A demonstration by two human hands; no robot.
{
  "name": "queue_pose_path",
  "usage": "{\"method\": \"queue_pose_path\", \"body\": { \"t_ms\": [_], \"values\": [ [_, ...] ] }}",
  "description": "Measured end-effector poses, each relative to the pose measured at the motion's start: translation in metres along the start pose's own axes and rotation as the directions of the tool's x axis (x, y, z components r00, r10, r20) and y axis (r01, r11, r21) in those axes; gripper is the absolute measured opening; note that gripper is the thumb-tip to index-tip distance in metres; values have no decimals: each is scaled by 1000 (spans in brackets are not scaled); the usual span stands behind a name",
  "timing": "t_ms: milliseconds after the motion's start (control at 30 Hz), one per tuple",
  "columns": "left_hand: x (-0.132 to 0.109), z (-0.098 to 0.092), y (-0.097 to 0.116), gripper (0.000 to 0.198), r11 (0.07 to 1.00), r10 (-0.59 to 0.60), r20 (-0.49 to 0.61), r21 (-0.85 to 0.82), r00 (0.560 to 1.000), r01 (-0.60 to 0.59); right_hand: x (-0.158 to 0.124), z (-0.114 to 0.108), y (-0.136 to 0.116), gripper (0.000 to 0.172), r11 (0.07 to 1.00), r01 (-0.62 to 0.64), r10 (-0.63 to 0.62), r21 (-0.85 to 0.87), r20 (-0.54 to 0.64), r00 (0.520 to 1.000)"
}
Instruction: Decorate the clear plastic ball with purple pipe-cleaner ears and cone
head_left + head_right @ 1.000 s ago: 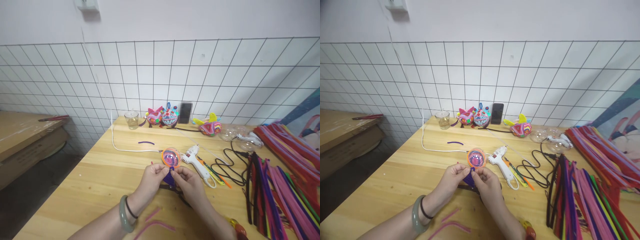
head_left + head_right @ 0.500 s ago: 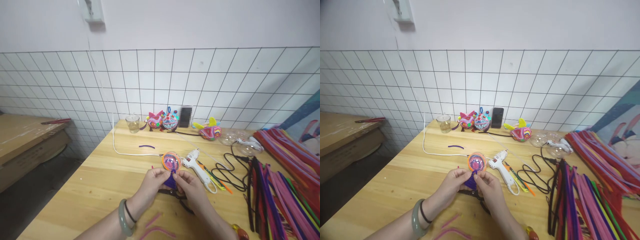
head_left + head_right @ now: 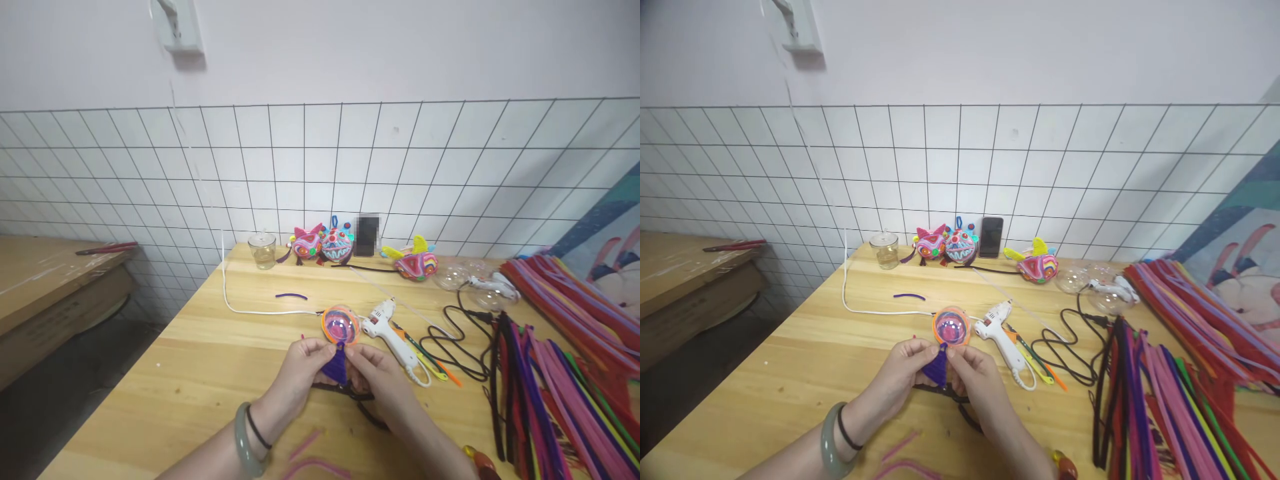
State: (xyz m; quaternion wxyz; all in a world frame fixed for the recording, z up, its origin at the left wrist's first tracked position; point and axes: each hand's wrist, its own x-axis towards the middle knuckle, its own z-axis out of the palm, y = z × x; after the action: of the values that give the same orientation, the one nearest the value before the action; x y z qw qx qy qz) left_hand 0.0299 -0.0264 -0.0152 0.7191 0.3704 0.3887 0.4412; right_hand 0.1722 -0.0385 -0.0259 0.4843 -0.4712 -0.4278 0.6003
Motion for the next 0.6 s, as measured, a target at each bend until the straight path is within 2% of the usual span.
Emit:
{"method": "queue_pose_path", "body": {
  "t_ms": [433,600],
  "values": [
    [0,-1,-2,28,999,19,19,47,1000,-20,0,2,0,45,999,0,0,-49,1,1000],
    [-1,-1,3,40,1000,-23,104,12,994,22,1,-1,-3,45,999,-14,14,-33,-11,1000]
  ]
}}
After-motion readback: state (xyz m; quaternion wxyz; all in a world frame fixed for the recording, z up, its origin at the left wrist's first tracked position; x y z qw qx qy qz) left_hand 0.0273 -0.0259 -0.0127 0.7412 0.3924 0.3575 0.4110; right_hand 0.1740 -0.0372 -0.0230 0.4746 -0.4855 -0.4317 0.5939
